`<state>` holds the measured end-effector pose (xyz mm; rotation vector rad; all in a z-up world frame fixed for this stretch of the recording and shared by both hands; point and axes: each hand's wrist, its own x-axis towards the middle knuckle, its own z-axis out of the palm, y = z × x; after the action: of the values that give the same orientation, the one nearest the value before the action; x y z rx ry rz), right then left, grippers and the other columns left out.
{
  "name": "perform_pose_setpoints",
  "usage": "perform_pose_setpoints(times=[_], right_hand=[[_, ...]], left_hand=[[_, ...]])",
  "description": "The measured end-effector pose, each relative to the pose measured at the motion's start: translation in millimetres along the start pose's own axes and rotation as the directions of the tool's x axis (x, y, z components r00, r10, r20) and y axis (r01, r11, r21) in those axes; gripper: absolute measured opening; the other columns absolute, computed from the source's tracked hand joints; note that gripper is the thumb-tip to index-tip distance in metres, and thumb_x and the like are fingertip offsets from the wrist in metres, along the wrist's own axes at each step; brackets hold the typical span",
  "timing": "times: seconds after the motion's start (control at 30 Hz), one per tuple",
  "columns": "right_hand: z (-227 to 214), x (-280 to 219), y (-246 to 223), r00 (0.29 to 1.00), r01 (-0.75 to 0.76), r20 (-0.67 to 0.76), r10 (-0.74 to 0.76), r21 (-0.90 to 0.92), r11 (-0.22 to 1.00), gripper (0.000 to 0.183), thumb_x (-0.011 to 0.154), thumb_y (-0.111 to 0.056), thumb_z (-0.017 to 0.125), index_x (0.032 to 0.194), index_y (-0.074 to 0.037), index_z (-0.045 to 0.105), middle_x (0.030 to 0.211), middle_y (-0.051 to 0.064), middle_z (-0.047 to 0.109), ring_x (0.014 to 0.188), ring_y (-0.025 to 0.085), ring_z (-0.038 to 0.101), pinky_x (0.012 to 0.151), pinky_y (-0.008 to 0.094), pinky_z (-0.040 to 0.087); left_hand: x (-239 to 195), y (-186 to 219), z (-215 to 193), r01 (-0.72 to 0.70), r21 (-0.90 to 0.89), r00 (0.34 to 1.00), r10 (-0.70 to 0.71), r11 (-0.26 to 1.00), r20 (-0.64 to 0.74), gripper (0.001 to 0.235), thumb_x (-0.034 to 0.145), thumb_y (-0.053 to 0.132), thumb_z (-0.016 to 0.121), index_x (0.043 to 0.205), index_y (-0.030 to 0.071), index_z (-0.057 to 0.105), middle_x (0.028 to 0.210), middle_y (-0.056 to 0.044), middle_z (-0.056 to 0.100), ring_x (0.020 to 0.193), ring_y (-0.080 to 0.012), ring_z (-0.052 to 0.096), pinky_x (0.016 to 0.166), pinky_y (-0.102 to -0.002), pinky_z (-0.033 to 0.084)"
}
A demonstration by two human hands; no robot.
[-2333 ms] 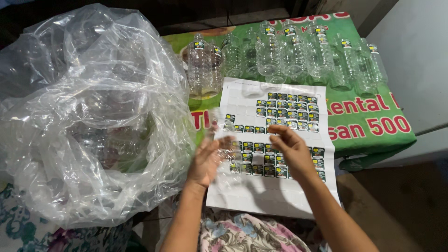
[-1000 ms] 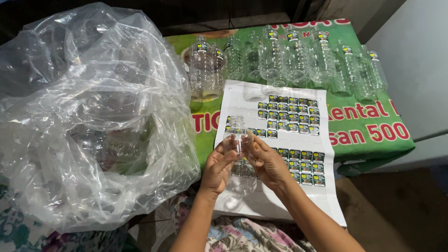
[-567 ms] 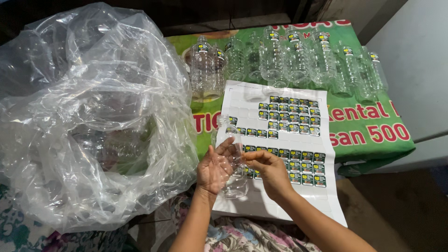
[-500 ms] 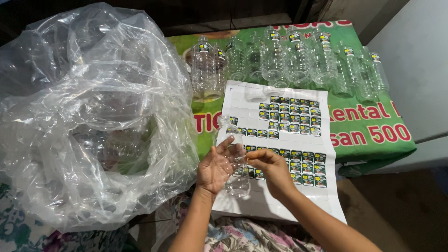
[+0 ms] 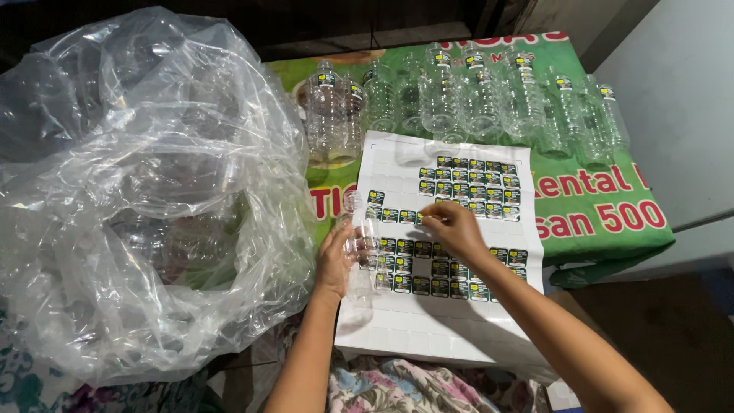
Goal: The person takes clear plastic bottles from a large bag and applies small rectangular labels to their sides. They peel each label from a sheet, wrap it around the bottle, and place the labeled bottle on the table.
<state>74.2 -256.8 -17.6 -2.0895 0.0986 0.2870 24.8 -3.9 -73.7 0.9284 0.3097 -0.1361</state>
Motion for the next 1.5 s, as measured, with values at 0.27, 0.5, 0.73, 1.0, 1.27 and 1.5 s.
perform_pose_setpoints(times=[0.27, 0.5, 0.73, 1.0, 1.27, 1.5], right_hand=[[64, 31, 5, 0.968, 0.223, -0.098, -0.232, -0.092, 0.970, 0.014, 0.090, -0.001, 0.070, 0.104, 0.000, 0.073, 0.118, 0.016, 0.065, 0.091, 0.025, 0.073, 0.083, 0.032, 0.061], [17, 74, 34, 0.867, 0.275, -0.374, -0.329, -0.192, 0.942, 0.015, 0.086, 0.002, 0.071, 0.100, -0.002, 0.076, 0.108, 0.015, 0.069, 0.090, 0.023, 0.073, 0.083, 0.032, 0.062], [1, 94, 42, 0.916, 0.167, -0.315, -0.249, -0.266, 0.950, 0.020, 0.083, -0.007, 0.080, 0.103, -0.004, 0.077, 0.106, 0.013, 0.069, 0.083, 0.023, 0.071, 0.076, 0.034, 0.060], [2, 103, 48, 0.910, 0.165, -0.302, -0.286, -0.369, 0.915, 0.026, 0.088, -0.010, 0.078, 0.112, -0.004, 0.076, 0.104, 0.014, 0.071, 0.085, 0.028, 0.071, 0.080, 0.039, 0.057], [-7, 115, 39, 0.955, 0.047, -0.265, -0.130, -0.299, 0.953, 0.034, 0.084, -0.016, 0.081, 0.117, -0.010, 0.075, 0.105, 0.014, 0.074, 0.089, 0.026, 0.073, 0.084, 0.038, 0.057], [-3, 117, 41, 0.957, 0.004, -0.273, -0.094, -0.313, 0.950, 0.031, 0.084, -0.017, 0.080, 0.115, -0.013, 0.077, 0.106, 0.011, 0.075, 0.090, 0.024, 0.073, 0.083, 0.038, 0.058]], left_hand=[[-8, 11, 3, 0.058, 0.034, 0.998, -0.056, 0.998, -0.041, 0.053, 0.091, 0.037, 0.062, 0.134, 0.006, 0.056, 0.114, -0.018, 0.071, 0.091, -0.0238, 0.071, 0.076, -0.036, 0.060], [-13, 23, 6, 0.090, -0.035, 0.996, -0.090, 0.995, 0.019, 0.057, 0.092, 0.040, 0.058, 0.135, 0.004, 0.050, 0.113, -0.020, 0.069, 0.093, -0.0284, 0.071, 0.077, -0.045, 0.061], [-9, 22, 3, 0.059, -0.019, 0.998, -0.058, 0.998, 0.040, 0.060, 0.094, 0.040, 0.058, 0.139, 0.002, 0.049, 0.114, -0.021, 0.070, 0.095, -0.0282, 0.071, 0.080, -0.043, 0.062], [-10, 22, 2, 0.109, -0.061, 0.993, -0.106, 0.992, 0.047, 0.060, 0.094, 0.040, 0.056, 0.139, 0.002, 0.048, 0.115, -0.018, 0.068, 0.096, -0.0284, 0.071, 0.079, -0.044, 0.061], [-10, 26, 5, 0.079, -0.024, 0.996, -0.077, 0.997, 0.046, 0.056, 0.096, 0.037, 0.054, 0.138, 0.001, 0.049, 0.113, -0.021, 0.069, 0.094, -0.0287, 0.071, 0.081, -0.044, 0.061], [-13, 30, 10, 0.072, 0.014, 0.997, -0.072, 0.997, 0.036, 0.057, 0.095, 0.040, 0.056, 0.137, 0.002, 0.050, 0.112, -0.022, 0.069, 0.093, -0.0287, 0.072, 0.079, -0.043, 0.062]])
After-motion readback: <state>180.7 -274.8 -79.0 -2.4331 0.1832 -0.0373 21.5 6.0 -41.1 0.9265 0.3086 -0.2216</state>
